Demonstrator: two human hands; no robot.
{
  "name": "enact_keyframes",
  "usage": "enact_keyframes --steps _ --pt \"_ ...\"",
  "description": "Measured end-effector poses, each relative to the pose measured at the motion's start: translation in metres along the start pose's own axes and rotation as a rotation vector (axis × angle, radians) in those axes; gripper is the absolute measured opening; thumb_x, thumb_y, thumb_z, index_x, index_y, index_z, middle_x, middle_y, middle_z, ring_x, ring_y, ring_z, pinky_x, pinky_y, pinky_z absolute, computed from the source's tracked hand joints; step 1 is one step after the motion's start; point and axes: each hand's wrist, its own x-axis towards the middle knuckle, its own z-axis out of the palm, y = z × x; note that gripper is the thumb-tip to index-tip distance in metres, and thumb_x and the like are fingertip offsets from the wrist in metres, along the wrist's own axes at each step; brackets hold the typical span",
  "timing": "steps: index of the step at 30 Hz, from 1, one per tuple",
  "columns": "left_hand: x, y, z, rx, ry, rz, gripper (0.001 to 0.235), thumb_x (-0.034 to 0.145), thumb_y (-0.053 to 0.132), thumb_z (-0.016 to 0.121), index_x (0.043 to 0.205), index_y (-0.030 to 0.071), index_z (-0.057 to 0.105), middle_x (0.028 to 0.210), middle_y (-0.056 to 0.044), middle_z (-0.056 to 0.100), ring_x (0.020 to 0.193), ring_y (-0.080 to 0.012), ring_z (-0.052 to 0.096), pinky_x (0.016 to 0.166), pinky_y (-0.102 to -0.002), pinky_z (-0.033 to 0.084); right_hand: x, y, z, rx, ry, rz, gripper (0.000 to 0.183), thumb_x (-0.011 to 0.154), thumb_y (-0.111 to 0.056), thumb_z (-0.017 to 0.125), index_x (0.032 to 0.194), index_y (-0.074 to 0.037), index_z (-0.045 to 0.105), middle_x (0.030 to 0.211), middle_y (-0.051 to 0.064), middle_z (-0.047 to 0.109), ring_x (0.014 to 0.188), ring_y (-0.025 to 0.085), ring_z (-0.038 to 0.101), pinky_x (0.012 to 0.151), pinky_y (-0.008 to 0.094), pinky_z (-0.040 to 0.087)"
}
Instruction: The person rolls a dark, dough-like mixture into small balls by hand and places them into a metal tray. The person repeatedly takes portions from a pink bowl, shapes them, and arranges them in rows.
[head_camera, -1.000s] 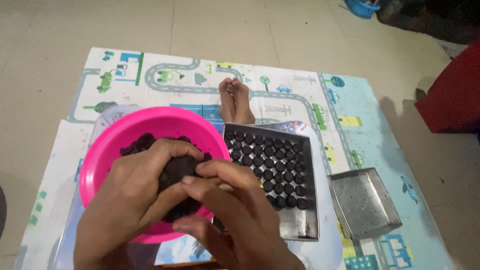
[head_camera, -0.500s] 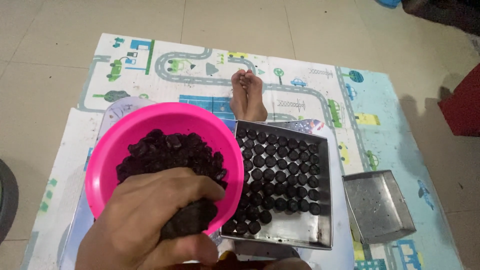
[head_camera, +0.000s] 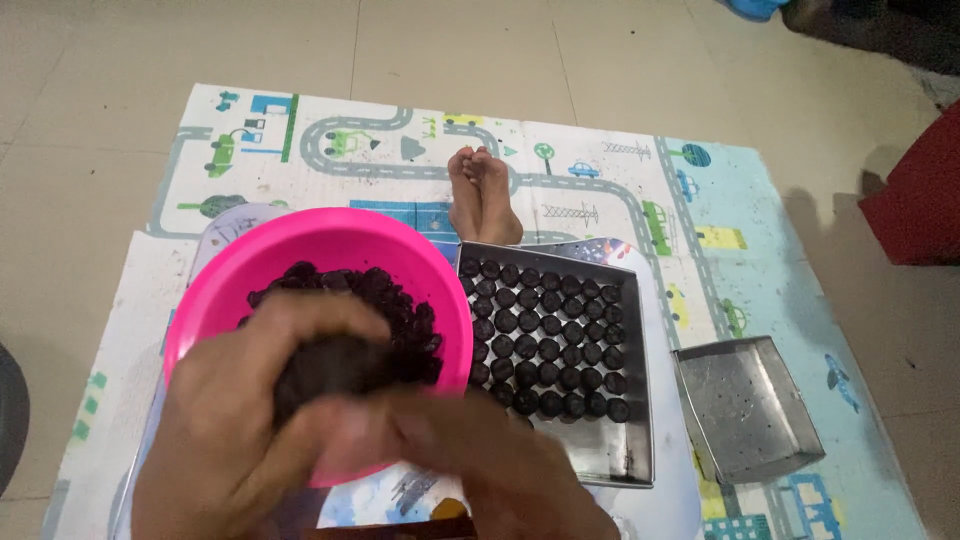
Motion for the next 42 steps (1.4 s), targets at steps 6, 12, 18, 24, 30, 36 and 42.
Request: enact_keyframes --steps 6,12,18,24,30,36,42 --pt "0.027 -0.005 0.010 0.006 -0.053 -0.241 0.030 0.097 0.039 0.052 0.117 0.018 0.058 0.099 -0.001 0.078 0.083 -0.0285 0.078 0.070 -0.040 0.054 0.076 0.032 0.013 -0.363 0.176 -0.076 0.027 0.102 -0.007 0.059 0.129 -0.009 0.060 0.130 0.019 0.057 0.099 0.020 0.068 0.091 0.030 0.059" --pt "0.025 -0.003 0.008 -0.028 -0.054 -0.284 0.033 0.099 0.034 0.044 0.125 0.016 0.054 0.100 -0.005 0.077 0.085 -0.0284 0.079 0.072 -0.040 0.055 0.078 0.051 0.015 -0.466 0.064 0.081 0.054 0.095 -0.013 0.068 0.145 -0.005 0.049 0.123 0.013 0.065 0.093 0.021 0.064 0.091 0.033 0.056" --pt "0.032 0.006 0.015 0.093 -0.103 -0.397 0.028 0.101 0.037 0.043 0.120 0.020 0.052 0.095 -0.008 0.077 0.086 -0.0363 0.073 0.071 -0.050 0.050 0.092 0.050 0.016 -0.606 0.048 -0.023 0.034 0.101 -0.007 0.061 0.132 0.005 0.052 0.115 0.020 0.065 0.103 0.034 0.066 0.094 0.042 0.054" --pt "0.028 -0.003 0.028 0.242 -0.097 -0.229 0.054 0.100 0.056 0.036 0.127 0.012 0.053 0.116 -0.013 0.063 0.107 -0.0359 0.060 0.074 -0.056 0.049 0.092 0.076 0.020 -0.620 0.031 -0.109 0.021 0.090 0.004 0.051 0.110 0.005 0.055 0.095 0.018 0.056 0.084 0.037 0.057 0.081 0.043 0.050" --pt "0.028 0.000 0.020 0.311 -0.098 -0.193 0.050 0.104 0.047 0.033 0.129 0.010 0.054 0.107 -0.013 0.064 0.096 -0.0357 0.062 0.066 -0.054 0.050 0.092 0.085 0.028 -0.599 0.062 -0.172 0.016 0.101 0.003 0.039 0.087 0.000 0.045 0.080 0.013 0.045 0.066 0.032 0.047 0.059 0.043 0.040" --pt "0.027 -0.004 0.024 0.388 -0.045 -0.066 0.044 0.106 0.038 0.036 0.132 0.006 0.054 0.110 -0.015 0.065 0.096 -0.0366 0.063 0.068 -0.052 0.050 0.089 0.097 0.031 -0.586 0.135 -0.075 0.023 0.105 -0.012 0.039 0.084 -0.004 0.043 0.073 0.014 0.046 0.057 0.035 0.045 0.053 0.046 0.036" --pt "0.031 0.003 0.027 0.498 0.030 -0.006 0.054 0.107 0.036 0.037 0.148 0.002 0.047 0.107 -0.014 0.059 0.093 -0.0322 0.059 0.051 -0.046 0.050 0.087 0.095 0.030 -0.546 0.195 -0.001 0.032 0.106 -0.016 0.047 0.133 -0.001 0.054 0.120 0.016 0.068 0.099 0.031 0.073 0.085 0.037 0.057"
